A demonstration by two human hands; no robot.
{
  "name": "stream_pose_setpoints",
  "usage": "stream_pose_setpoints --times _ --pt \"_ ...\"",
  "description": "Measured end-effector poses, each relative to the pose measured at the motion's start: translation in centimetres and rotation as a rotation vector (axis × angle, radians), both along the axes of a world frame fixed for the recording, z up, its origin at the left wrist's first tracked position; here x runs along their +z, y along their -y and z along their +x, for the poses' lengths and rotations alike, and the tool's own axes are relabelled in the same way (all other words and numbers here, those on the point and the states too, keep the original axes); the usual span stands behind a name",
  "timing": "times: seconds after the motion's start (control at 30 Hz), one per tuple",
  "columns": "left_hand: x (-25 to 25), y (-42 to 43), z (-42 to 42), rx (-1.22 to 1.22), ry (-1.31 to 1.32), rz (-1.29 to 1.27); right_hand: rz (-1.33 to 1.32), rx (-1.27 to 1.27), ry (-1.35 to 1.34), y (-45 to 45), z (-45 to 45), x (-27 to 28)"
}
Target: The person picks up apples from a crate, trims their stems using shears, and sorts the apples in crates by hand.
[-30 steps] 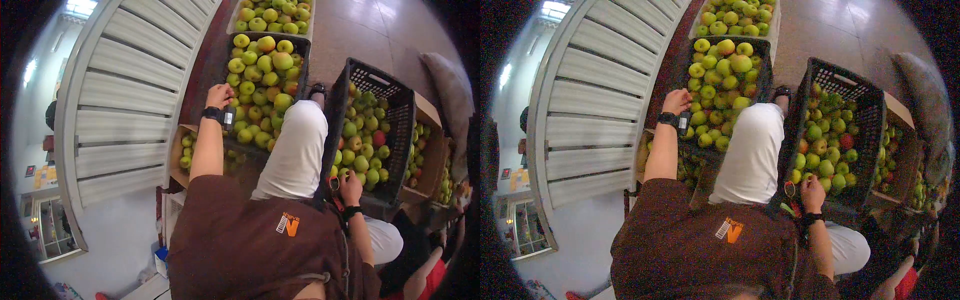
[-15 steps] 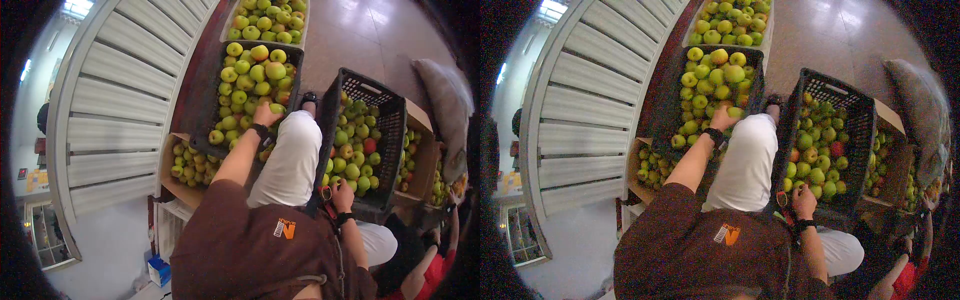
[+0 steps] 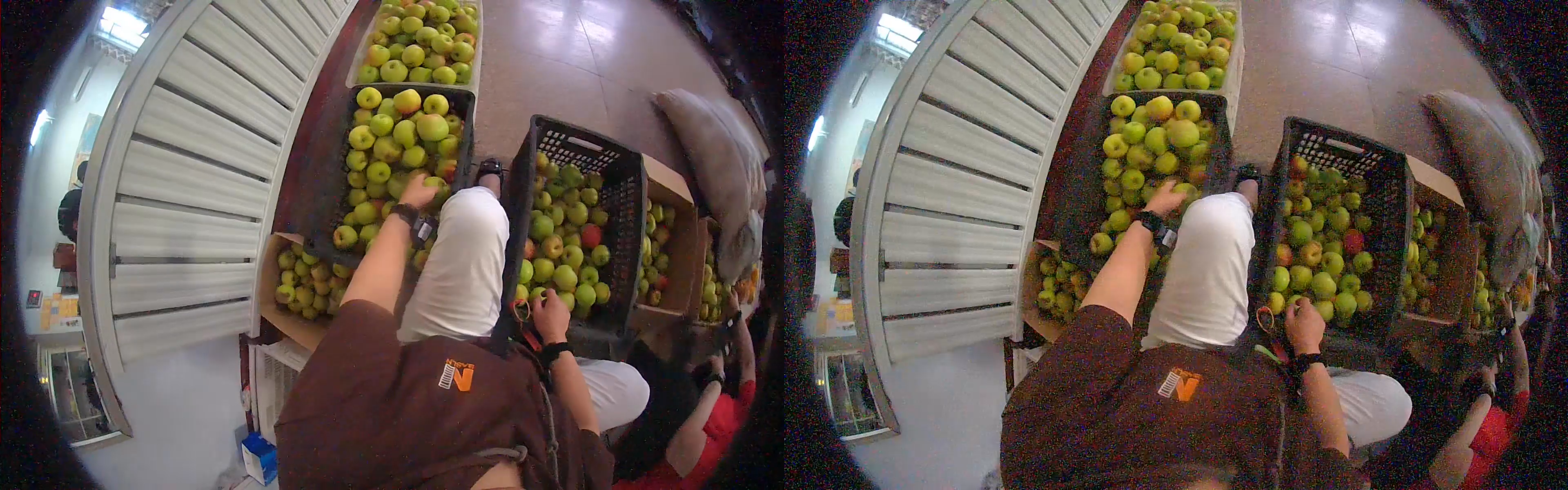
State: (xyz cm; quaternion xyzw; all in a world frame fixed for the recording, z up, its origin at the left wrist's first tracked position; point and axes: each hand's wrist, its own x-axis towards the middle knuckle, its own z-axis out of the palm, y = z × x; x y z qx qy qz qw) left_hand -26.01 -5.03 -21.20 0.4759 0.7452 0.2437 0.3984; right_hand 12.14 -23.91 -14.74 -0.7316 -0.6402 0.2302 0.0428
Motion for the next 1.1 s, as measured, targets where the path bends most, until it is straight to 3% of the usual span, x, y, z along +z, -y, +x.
stream_pose_setpoints --times 0.13,0.23,0.33,0.4,0.43,0.5,0.57,0.67,0.8,1.0,1.1 --pt "-0.9 -0.2 1.8 -0.032 -0.143 0.027 -0.006 0.02 0.033 0.1 0.0 0.2" --pt "2.6 0.8 3.2 -0.021 -0.278 -0.051 0.015 0.001 0.0 0.1 0.0 0.1" --pt "2.6 0.4 0.7 -0.047 -0.073 -0.009 0.012 0.004 0.023 0.2 0.4 -0.6" --pt "3.0 0.9 -1.2 0.144 0.408 -0.062 0.025 -0.002 0.036 0.2 0.4 -0.4" --pt "4.3 1.9 -2.6 -0.105 0.236 0.063 0.03 -0.003 0.036 0.2 0.1 -0.3" --pt "8.8 4.4 -2.7 -0.249 0.39 0.177 0.021 0.011 0.006 0.2 0.3 -0.5" --pt "15.2 6.3 -0.8 -0.021 1.049 0.175 0.017 0.024 0.01 0.2 0.3 -0.6" --pt "20.2 8.7 0.7 -0.035 1.18 0.161 0.066 0.053 -0.014 0.3 0.3 -0.4" --pt "22.0 9.4 2.3 -0.134 1.342 0.136 0.102 0.043 -0.054 0.6 0.7 -0.9" --pt "25.2 8.1 6.2 -0.18 1.302 0.079 0.208 -0.003 -0.221 0.6 1.3 -1.6" --pt "28.7 7.5 10.8 -0.316 1.001 0.208 0.234 -0.222 -0.51 0.0 1.6 -1.5"
